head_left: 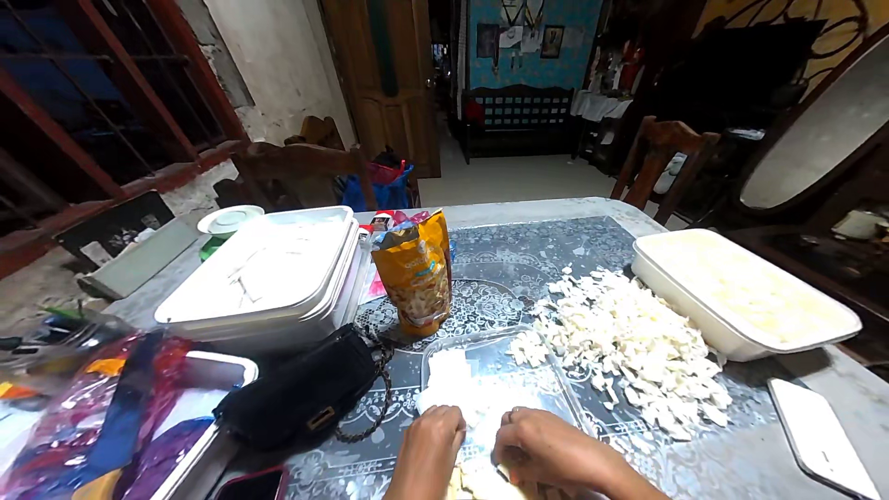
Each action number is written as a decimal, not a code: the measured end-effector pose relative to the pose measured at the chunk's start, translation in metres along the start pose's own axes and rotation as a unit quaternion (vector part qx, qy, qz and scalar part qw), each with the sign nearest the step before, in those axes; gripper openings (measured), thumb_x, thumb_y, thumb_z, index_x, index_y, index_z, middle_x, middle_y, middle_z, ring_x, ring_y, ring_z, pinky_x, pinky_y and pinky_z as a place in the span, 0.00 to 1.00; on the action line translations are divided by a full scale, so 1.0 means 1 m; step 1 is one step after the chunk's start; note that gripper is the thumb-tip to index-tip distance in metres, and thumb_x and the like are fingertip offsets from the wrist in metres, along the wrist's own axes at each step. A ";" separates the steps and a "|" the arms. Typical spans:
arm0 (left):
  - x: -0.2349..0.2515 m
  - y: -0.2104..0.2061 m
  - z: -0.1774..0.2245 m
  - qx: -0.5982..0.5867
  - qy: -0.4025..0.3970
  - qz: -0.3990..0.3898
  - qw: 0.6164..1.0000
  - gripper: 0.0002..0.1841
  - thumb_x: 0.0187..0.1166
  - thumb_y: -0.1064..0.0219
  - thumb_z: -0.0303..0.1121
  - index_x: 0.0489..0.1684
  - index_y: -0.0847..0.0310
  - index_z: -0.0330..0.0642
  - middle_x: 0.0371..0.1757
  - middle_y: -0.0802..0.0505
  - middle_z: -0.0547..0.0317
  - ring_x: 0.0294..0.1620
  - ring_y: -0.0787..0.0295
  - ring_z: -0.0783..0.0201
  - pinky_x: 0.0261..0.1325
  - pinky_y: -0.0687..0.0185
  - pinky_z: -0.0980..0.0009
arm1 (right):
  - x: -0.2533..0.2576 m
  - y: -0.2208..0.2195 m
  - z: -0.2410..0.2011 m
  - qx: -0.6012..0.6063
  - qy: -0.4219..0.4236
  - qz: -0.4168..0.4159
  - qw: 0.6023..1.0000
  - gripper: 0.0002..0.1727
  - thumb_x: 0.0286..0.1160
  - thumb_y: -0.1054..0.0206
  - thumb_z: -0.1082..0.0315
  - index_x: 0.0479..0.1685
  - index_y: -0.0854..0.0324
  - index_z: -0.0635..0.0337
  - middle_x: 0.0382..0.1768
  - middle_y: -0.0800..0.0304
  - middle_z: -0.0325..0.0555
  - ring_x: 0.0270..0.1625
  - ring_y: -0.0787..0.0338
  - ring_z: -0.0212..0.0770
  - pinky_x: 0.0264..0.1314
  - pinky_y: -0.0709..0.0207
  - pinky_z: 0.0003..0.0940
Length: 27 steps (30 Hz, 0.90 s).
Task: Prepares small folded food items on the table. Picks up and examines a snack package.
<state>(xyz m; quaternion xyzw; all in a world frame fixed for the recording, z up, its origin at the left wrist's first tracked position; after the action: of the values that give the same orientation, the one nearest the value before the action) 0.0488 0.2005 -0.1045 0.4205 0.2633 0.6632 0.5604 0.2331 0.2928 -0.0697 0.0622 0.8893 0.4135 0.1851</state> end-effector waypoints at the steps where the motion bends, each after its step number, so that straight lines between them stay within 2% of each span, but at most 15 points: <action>1: 0.002 0.004 -0.001 -0.028 0.035 -0.035 0.998 0.05 0.73 0.29 0.23 0.35 0.09 0.29 0.35 0.06 0.41 0.42 0.06 0.42 0.50 0.13 0.44 | 0.001 0.000 0.001 0.002 -0.009 0.006 1.000 0.11 0.73 0.27 0.74 0.51 0.11 0.69 0.52 0.11 0.66 0.61 0.14 0.64 0.66 0.25 0.60; 4: 0.008 0.016 -0.008 -0.117 0.113 -0.091 0.982 0.10 0.81 0.32 0.30 0.44 0.11 0.30 0.40 0.05 0.42 0.45 0.06 0.46 0.56 0.14 0.45 | 0.002 0.003 0.007 0.033 -0.032 0.026 0.999 0.12 0.73 0.26 0.72 0.49 0.12 0.73 0.50 0.11 0.67 0.58 0.13 0.64 0.66 0.24 0.59; 6: 0.010 0.020 -0.010 -0.170 0.135 -0.053 0.975 0.10 0.83 0.34 0.31 0.46 0.13 0.31 0.36 0.07 0.46 0.39 0.08 0.52 0.51 0.14 0.51 | 0.002 0.007 0.011 0.063 -0.041 0.050 0.996 0.12 0.75 0.27 0.70 0.47 0.13 0.74 0.48 0.12 0.67 0.55 0.12 0.62 0.64 0.24 0.59; 7: 0.010 0.019 -0.010 -0.198 0.144 -0.027 0.969 0.11 0.84 0.36 0.32 0.48 0.14 0.32 0.31 0.09 0.51 0.33 0.12 0.57 0.44 0.16 0.56 | 0.001 0.008 0.013 0.082 -0.042 0.073 0.993 0.12 0.75 0.27 0.70 0.46 0.13 0.74 0.46 0.11 0.65 0.53 0.12 0.60 0.62 0.23 0.58; 9: 0.010 0.015 -0.010 -0.267 0.157 0.015 0.951 0.12 0.86 0.40 0.33 0.52 0.18 0.33 0.24 0.14 0.60 0.25 0.19 0.66 0.36 0.21 0.64 | 0.000 0.009 0.014 0.139 -0.054 0.134 0.980 0.12 0.77 0.29 0.69 0.48 0.15 0.73 0.41 0.10 0.60 0.45 0.11 0.51 0.56 0.20 0.49; 11: 0.009 0.012 -0.006 -0.343 0.166 0.021 0.924 0.12 0.88 0.44 0.33 0.56 0.23 0.32 0.30 0.07 0.55 0.32 0.08 0.64 0.42 0.13 0.63 | 0.002 0.006 0.016 0.214 -0.050 0.208 0.953 0.14 0.78 0.30 0.69 0.54 0.15 0.70 0.39 0.11 0.50 0.39 0.15 0.36 0.50 0.21 0.35; 13: 0.008 0.008 0.001 -0.380 0.159 0.023 0.911 0.12 0.90 0.47 0.32 0.58 0.27 0.31 0.34 0.05 0.53 0.36 0.04 0.64 0.45 0.09 0.64 | 0.005 0.001 0.016 0.294 -0.036 0.256 0.920 0.11 0.77 0.30 0.70 0.53 0.14 0.67 0.38 0.10 0.41 0.39 0.14 0.26 0.49 0.19 0.25; 16: 0.004 -0.001 0.006 -0.367 0.151 0.041 0.917 0.12 0.89 0.47 0.33 0.56 0.26 0.32 0.25 0.14 0.60 0.25 0.17 0.70 0.36 0.19 0.69 | 0.009 -0.005 0.010 0.362 -0.051 0.267 0.892 0.08 0.75 0.30 0.72 0.48 0.16 0.65 0.31 0.12 0.34 0.32 0.16 0.23 0.40 0.20 0.22; 18: 0.003 -0.003 0.010 -0.376 0.155 0.048 0.912 0.11 0.88 0.45 0.32 0.55 0.26 0.33 0.23 0.16 0.63 0.23 0.19 0.73 0.34 0.20 0.72 | 0.011 -0.008 0.008 0.356 -0.062 0.270 0.893 0.08 0.75 0.30 0.71 0.47 0.17 0.65 0.29 0.12 0.34 0.30 0.16 0.24 0.39 0.20 0.23; 19: 0.003 -0.004 0.012 -0.388 0.160 0.051 0.906 0.10 0.87 0.44 0.31 0.55 0.26 0.34 0.22 0.16 0.65 0.22 0.21 0.75 0.33 0.22 0.74 | 0.012 -0.009 0.008 0.346 -0.063 0.274 0.895 0.08 0.76 0.30 0.70 0.47 0.16 0.65 0.29 0.12 0.35 0.30 0.16 0.24 0.39 0.20 0.23; 21: 0.003 -0.003 0.016 -0.420 0.177 0.044 0.889 0.12 0.82 0.36 0.28 0.57 0.28 0.32 0.27 0.10 0.61 0.27 0.12 0.72 0.37 0.15 0.71 | 0.013 -0.012 0.009 0.317 -0.063 0.283 0.903 0.09 0.76 0.30 0.69 0.48 0.16 0.65 0.31 0.12 0.37 0.31 0.15 0.25 0.40 0.20 0.24; 23: 0.004 -0.002 0.018 -0.442 0.188 0.038 0.876 0.18 0.75 0.29 0.24 0.58 0.29 0.31 0.34 0.05 0.55 0.32 0.07 0.68 0.43 0.11 0.69 | 0.013 -0.014 0.008 0.280 -0.053 0.309 0.908 0.10 0.74 0.28 0.68 0.46 0.14 0.66 0.39 0.11 0.44 0.38 0.13 0.29 0.44 0.19 0.26; 25: 0.004 -0.002 0.018 -0.451 0.189 0.043 0.871 0.19 0.74 0.28 0.22 0.60 0.28 0.32 0.35 0.04 0.56 0.33 0.06 0.69 0.43 0.11 0.70 | 0.014 -0.016 0.009 0.276 -0.020 0.329 0.903 0.09 0.73 0.27 0.69 0.45 0.12 0.67 0.55 0.13 0.52 0.52 0.12 0.33 0.53 0.17 0.26; 26: 0.004 -0.001 0.017 -0.455 0.188 0.046 0.869 0.19 0.74 0.28 0.21 0.63 0.26 0.32 0.36 0.04 0.55 0.34 0.06 0.69 0.44 0.10 0.71 | 0.014 -0.016 0.011 0.302 -0.002 0.331 0.894 0.08 0.72 0.28 0.71 0.45 0.12 0.68 0.58 0.13 0.52 0.56 0.12 0.33 0.56 0.16 0.26; 27: 0.005 0.000 0.016 -0.456 0.183 0.047 0.870 0.19 0.75 0.29 0.22 0.64 0.22 0.32 0.39 0.04 0.55 0.36 0.05 0.69 0.46 0.09 0.70 | 0.014 -0.014 0.011 0.337 0.008 0.337 0.879 0.08 0.73 0.30 0.74 0.45 0.13 0.68 0.55 0.12 0.48 0.54 0.11 0.31 0.55 0.15 0.26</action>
<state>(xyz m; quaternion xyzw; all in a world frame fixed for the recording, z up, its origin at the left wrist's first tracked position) 0.0623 0.2031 -0.0950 0.0012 0.0093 0.8000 0.5999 0.2248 0.2950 -0.0910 0.4138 0.9015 0.1267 -0.0049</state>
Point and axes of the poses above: each hand's wrist, its own x-axis towards the middle knuckle, its own y-axis out of the back of the hand, z = x × y, the point moved 1 cm from there along x, towards the middle knuckle
